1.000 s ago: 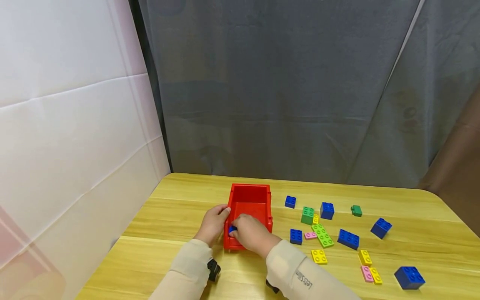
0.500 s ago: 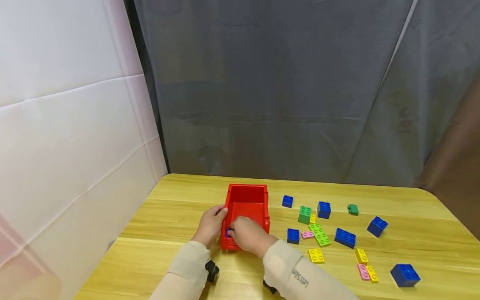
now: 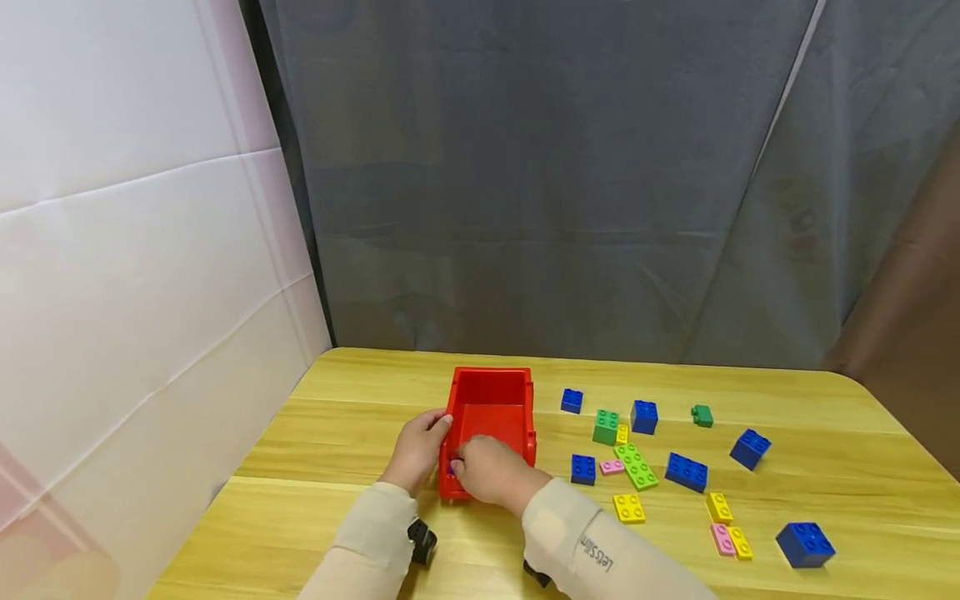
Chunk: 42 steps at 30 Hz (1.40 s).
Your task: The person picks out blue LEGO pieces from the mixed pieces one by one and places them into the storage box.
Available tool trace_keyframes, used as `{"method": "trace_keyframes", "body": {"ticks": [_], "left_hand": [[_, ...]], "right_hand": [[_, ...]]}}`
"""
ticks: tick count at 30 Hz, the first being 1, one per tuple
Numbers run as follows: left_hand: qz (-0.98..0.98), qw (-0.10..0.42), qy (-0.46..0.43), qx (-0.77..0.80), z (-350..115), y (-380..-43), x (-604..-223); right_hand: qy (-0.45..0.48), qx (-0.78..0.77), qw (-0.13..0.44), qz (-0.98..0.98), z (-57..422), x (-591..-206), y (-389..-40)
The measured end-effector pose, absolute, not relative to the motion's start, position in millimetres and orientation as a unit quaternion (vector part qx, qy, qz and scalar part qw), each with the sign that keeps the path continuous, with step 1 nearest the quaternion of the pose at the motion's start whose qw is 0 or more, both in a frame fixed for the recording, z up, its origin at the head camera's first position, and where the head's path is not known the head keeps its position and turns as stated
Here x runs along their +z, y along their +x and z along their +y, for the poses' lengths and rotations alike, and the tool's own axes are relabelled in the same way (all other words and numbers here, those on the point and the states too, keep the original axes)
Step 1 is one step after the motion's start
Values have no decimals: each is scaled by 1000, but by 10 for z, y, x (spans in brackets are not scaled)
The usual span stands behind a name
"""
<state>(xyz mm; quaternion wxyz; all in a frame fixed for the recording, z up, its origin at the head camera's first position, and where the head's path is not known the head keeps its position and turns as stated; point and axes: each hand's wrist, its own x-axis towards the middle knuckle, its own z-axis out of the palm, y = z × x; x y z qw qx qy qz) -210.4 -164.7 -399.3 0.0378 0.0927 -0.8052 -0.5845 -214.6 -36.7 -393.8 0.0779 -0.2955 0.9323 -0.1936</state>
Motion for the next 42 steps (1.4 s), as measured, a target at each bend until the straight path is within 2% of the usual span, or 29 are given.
{"method": "trace_keyframes", "body": {"ticks": [11, 23, 42], "left_hand": [[-802, 37, 94, -589, -1658, -2108, -3990], [-808, 34, 88, -582, -1658, -2107, -3999], [-811, 28, 89, -577, -1669, -2108, -3999]], "right_hand": [[-290, -212, 87, 929, -344, -3918, -2119], [-272, -224, 69, 933, -258, -3804, -2015], [-284, -269, -5, 920, 141, -3547, -1896]]}}
